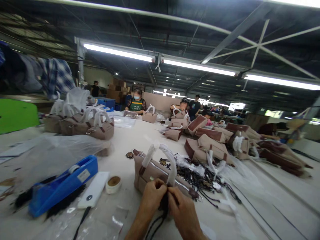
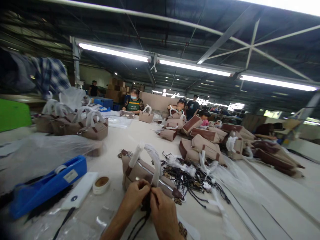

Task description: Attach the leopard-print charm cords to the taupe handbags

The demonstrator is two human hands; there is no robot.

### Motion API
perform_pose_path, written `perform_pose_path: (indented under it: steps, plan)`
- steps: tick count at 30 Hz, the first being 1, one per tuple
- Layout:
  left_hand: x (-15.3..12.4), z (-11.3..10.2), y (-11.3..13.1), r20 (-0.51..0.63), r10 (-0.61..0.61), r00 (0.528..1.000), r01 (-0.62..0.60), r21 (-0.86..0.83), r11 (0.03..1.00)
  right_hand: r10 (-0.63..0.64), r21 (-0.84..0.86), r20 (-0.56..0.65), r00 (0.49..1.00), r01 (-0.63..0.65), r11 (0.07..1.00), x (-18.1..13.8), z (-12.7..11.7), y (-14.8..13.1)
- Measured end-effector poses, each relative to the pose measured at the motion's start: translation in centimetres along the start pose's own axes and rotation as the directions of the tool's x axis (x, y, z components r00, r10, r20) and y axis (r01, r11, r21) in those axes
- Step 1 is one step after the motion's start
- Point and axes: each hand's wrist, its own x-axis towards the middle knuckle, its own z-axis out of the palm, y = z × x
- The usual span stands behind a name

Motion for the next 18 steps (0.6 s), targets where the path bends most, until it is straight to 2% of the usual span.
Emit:
perform_pose_path:
  steps: [5, 9, 14, 18]
  plan:
    - [-0.6, 0.4, -1.9, 0.036, -0.087, 0.996, 0.094, -0.299, 0.95, -0.038, -0.062, 0.007, 0.999, 0.039, 0.997, 0.2, -0.1, 0.2]
    - [-1.0, 1.0, -2.0, 0.111, -0.132, 0.985, 0.169, -0.48, 0.861, -0.045, -0.098, -0.005, 0.999, 0.045, 0.994, 0.8, -0.5, -0.1]
    - [-1.5, 1.5, -1.0, 0.194, -0.161, 0.968, 0.248, -0.613, 0.75, -0.059, -0.083, 0.036, 0.998, 0.061, 0.995, 1.4, -1.2, -0.5]
    - [-1.8, 1.5, -0.6, 0.21, -0.186, 0.96, 0.28, -0.669, 0.689, 0.023, -0.041, 0.111, 0.994, -0.018, 0.999, 1.5, -1.4, -1.3]
